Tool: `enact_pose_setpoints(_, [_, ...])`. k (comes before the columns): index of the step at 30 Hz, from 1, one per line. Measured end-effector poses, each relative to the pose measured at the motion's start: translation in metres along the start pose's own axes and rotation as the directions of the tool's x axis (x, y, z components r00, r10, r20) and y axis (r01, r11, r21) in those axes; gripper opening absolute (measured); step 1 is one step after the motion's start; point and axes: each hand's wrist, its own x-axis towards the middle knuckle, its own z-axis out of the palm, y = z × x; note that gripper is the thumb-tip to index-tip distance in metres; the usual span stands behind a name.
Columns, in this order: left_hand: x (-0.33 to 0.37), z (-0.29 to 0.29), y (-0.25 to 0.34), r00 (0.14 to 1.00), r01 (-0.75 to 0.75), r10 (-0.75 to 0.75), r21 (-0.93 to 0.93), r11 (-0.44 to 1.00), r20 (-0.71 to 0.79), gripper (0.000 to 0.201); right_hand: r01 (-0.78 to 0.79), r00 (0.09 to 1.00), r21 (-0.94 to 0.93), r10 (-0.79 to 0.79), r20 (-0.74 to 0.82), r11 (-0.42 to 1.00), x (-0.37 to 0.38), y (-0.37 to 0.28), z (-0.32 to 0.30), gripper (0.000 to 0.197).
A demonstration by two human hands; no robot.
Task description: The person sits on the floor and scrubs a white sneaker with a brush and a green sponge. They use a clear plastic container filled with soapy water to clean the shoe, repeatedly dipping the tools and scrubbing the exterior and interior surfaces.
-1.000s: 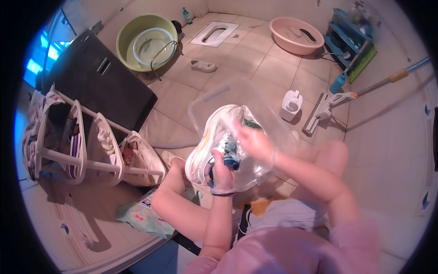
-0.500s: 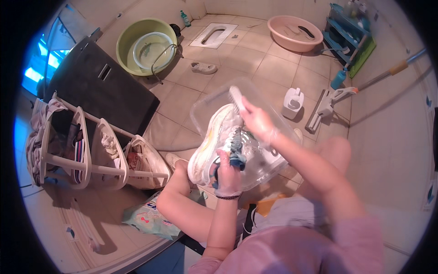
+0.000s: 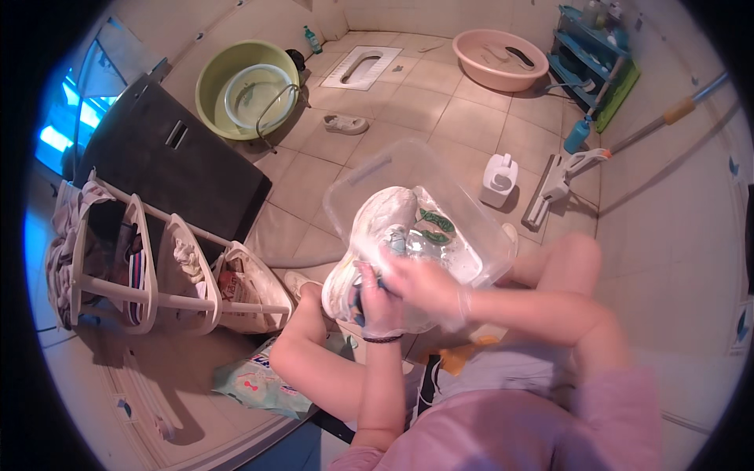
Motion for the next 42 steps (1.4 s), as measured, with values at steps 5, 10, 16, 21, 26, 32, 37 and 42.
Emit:
enact_pose_setpoints(5, [-0.006,0.004,0.001,0.961,0.103,-0.091,-0.035,0.994,0.261,0.053,-0.297,0.954,-0.16,0.287,-0.082,0.941,0.022,-0.008,-0.073,0.043])
enact_pose_setpoints(10, [-0.009,0.006,0.006,0.995,0.018,-0.01,-0.077,0.997,0.101,0.048,0.101,0.995,-0.11,-0.098,0.037,0.989,-0.002,-0.002,-0.017,0.044])
enact_pose_setpoints(16, [-0.006,0.005,0.0,0.967,0.088,-0.066,-0.08,0.993,0.245,0.043,-0.1,0.985,-0.254,0.059,-0.161,0.962,0.026,0.017,-0.092,0.04])
enact_pose_setpoints(21, [-0.012,0.001,0.012,0.99,-0.011,0.001,0.07,0.997,0.138,0.043,0.118,0.986,-0.431,-0.157,-0.056,0.895,0.006,0.011,-0.064,0.042])
enact_pose_setpoints(26, [-0.024,-0.017,0.006,0.993,-0.097,0.056,0.45,0.888,0.103,0.04,0.113,0.993,-0.441,-0.12,0.012,0.89,0.03,0.051,-0.125,0.036])
enact_pose_setpoints(32, [-0.035,-0.051,-0.003,0.986,0.148,-0.125,0.217,0.965,-0.114,0.038,0.143,0.975,-0.595,-0.008,0.223,0.791,0.019,0.092,-0.074,0.028])
enact_pose_setpoints(37, [-0.038,-0.086,-0.034,0.964,0.245,-0.259,0.579,0.778,-0.059,0.036,-0.003,0.99,-0.437,0.065,0.127,0.899,-0.006,0.137,-0.032,0.026])
enact_pose_setpoints(42, [-0.025,-0.085,-0.046,0.95,-0.011,-0.3,0.974,0.226,0.08,0.04,-0.023,0.99,-0.319,0.066,0.127,0.947,-0.024,0.105,0.025,0.031])
